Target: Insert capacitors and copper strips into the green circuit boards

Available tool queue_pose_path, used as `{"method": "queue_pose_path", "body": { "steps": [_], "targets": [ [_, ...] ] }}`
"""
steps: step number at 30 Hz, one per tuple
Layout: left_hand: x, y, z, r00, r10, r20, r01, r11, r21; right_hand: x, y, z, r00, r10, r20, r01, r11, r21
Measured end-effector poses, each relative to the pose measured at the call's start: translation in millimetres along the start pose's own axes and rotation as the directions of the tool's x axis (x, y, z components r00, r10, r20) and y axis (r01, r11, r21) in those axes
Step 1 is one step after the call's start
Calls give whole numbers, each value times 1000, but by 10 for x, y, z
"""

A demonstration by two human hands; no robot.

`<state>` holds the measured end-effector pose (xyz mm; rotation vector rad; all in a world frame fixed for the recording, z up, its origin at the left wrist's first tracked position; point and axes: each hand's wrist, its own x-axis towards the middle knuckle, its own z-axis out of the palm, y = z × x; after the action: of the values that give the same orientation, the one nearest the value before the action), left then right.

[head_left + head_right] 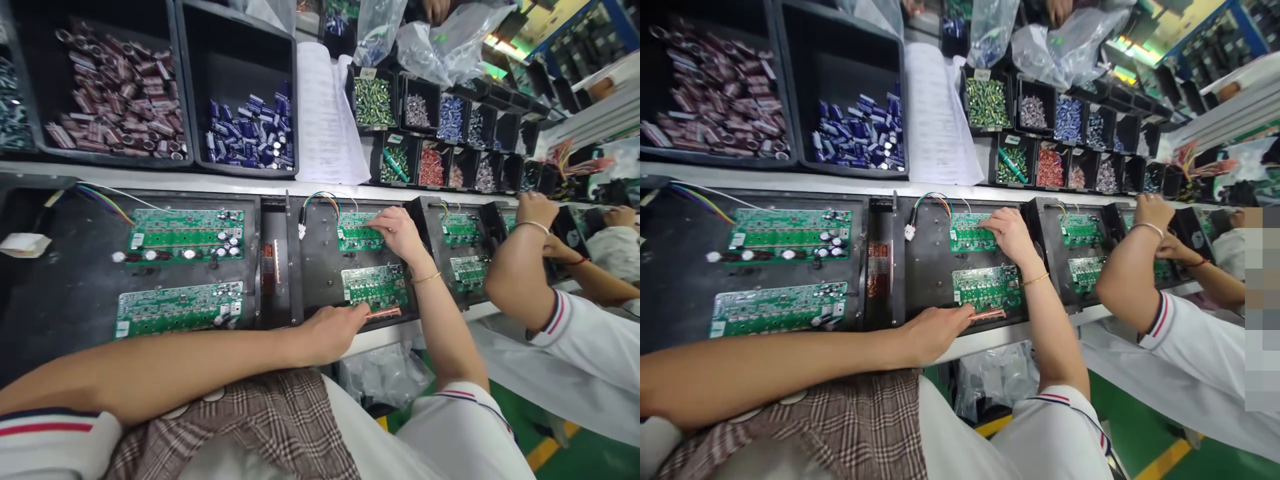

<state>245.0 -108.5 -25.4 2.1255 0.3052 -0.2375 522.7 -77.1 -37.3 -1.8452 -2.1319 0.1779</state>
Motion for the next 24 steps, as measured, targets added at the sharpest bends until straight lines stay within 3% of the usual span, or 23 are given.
{"method": "queue_pose_path", "body": {
  "steps": [8,11,15,20,24],
  "targets": [
    [-365,-155,-98,996,-89,-25,90,995,42,230,-345,158,994,-81,70,82,996,-16],
    [-435,-169,-109,998,-53,-16,54,995,89,284,-433,152,993,-42,114,55,992,-117],
    [-510,-148,-135,997,-23,73,13,991,130,344,-585,123,983,48,174,-7,973,-233],
    [-645,-83,-187,994,-58,97,47,993,112,346,-699,131,989,-85,121,107,976,-192],
    [-847,-165,-214,993,-86,85,79,994,78,433,-648,330,993,-74,95,83,992,-94]
  ]
}}
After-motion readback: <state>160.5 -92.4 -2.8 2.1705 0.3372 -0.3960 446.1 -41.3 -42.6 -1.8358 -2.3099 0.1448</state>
